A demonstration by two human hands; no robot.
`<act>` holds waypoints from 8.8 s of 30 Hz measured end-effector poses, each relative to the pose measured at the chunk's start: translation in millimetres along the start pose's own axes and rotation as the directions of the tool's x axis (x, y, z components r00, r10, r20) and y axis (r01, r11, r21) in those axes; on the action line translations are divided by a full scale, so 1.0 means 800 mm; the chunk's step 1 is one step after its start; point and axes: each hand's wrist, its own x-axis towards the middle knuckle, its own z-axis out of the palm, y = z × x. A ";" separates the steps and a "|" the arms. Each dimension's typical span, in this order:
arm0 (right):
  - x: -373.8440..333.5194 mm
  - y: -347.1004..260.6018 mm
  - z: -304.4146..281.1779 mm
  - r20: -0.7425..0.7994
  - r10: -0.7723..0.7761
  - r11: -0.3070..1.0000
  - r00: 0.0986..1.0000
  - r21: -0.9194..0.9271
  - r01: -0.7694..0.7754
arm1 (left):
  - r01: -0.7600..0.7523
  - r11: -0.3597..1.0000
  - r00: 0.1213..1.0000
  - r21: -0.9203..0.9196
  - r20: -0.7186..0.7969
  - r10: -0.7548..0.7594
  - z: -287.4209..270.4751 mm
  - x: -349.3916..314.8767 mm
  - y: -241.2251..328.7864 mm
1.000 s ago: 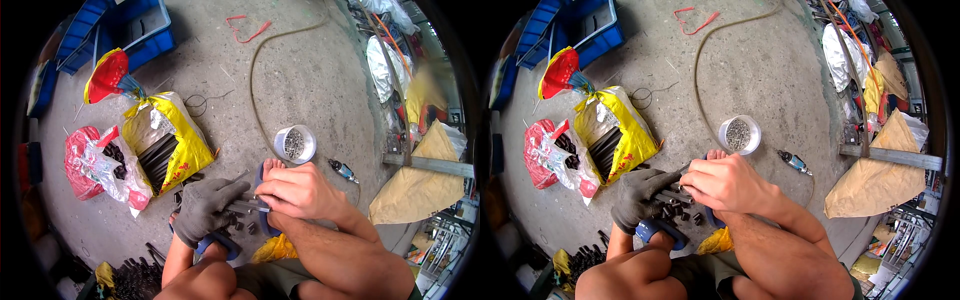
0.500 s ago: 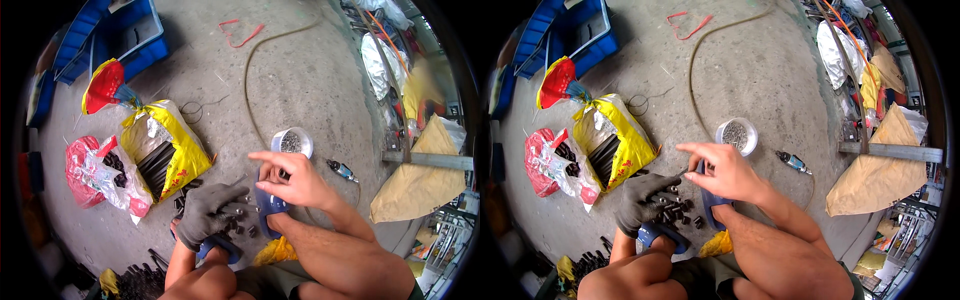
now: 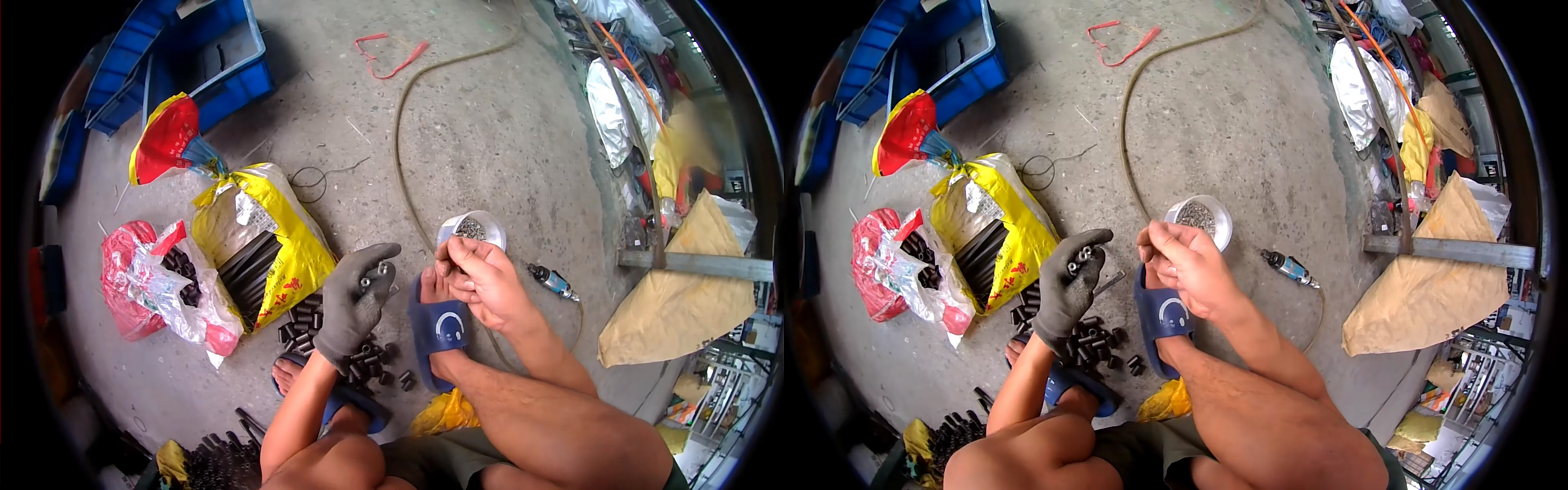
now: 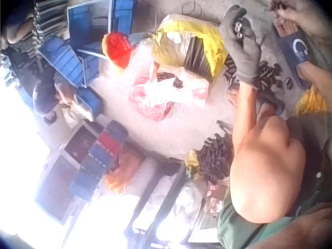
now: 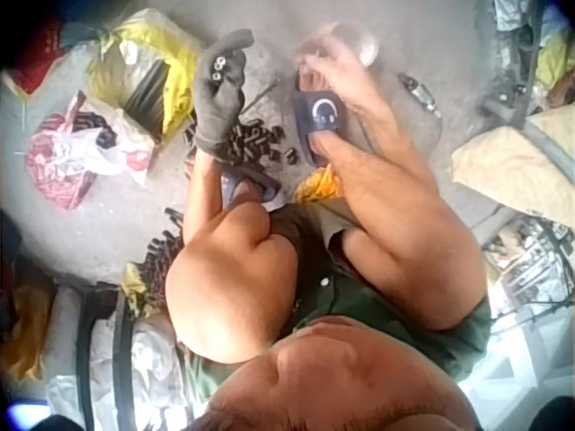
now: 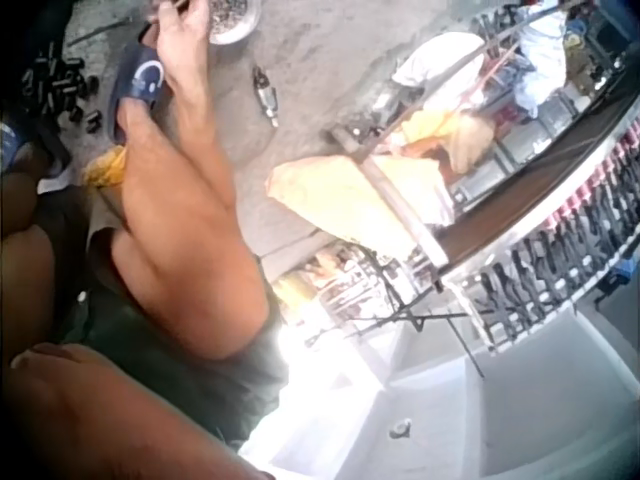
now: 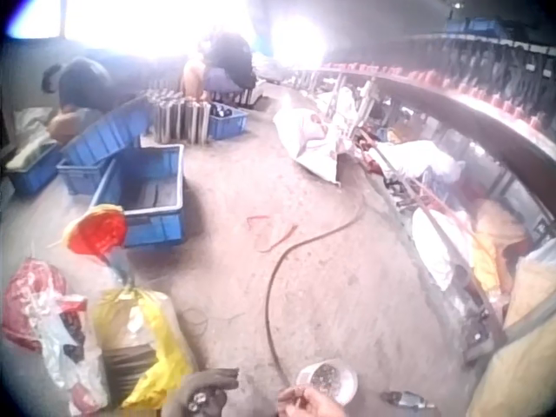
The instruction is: The person slides metal rings onto metal rods and uses a pneumatic tool to press and finish the assembly on the end of each rod.
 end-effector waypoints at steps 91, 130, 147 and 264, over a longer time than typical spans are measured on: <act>0.010 -0.036 0.087 0.749 -0.324 -0.307 0.579 -0.662 0.684 | -0.015 0.998 0.984 -0.068 0.176 0.027 -0.007 0.014 -0.039; 0.080 0.217 -0.015 0.745 0.146 -0.359 0.651 -0.573 0.736 | 0.086 0.996 0.981 -0.034 0.175 -0.079 -0.007 0.048 -0.057; 0.008 0.039 0.044 0.678 -0.332 0.186 0.656 -0.635 0.750 | 0.077 0.996 0.984 -0.041 0.162 -0.069 -0.002 0.043 -0.050; 0.012 -0.040 0.053 0.231 -0.207 0.587 0.951 -0.748 0.309 | -0.039 0.980 0.992 -0.193 0.115 0.062 0.040 0.016 0.016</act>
